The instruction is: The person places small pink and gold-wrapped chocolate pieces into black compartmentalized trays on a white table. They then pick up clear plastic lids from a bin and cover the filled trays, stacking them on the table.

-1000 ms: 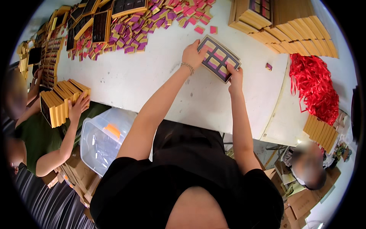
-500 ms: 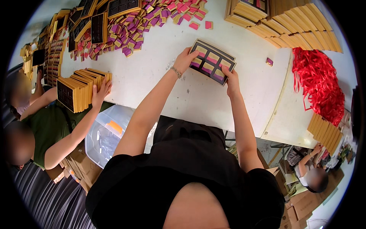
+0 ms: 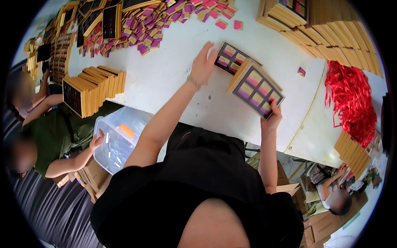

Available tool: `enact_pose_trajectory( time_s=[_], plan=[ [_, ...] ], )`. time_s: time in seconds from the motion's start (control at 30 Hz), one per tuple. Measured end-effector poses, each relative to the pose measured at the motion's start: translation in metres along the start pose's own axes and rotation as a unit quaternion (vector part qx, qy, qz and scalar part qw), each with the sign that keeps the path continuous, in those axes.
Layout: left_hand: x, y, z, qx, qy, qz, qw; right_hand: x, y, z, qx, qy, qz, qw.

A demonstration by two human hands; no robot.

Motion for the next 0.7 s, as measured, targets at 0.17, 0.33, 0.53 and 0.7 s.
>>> enact_pose_trajectory(
  time_s=[0.17,0.33,0.53,0.7],
  plan=[
    [-0.049,0.023,-0.027,0.108,-0.058,-0.028,0.992,-0.062,0.028,0.013,0.096,-0.043,0.012,0.994],
    [-0.017,0.034,-0.019,0.230,-0.122,-0.108,0.959,-0.080,0.035,0.058,0.047,0.033,-0.019,0.998],
    [0.016,0.009,-0.005,0.259,-0.051,-0.174,0.949,-0.014,0.090,0.034,0.102,-0.047,-0.089,0.990],
    [0.016,0.008,-0.056,0.230,-0.075,-0.176,0.954,-0.044,0.051,0.070,0.148,0.052,-0.004,0.988]
  ],
)
Point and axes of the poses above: each hand's wrist, its own x-axis away from the middle knuckle, its own y-axis out of the palm, z = x × y, the point moved 6 cm from there along -x, towards the middle knuckle, and after that the axes turned 4 degrees about -z, right-handed, at the moved point
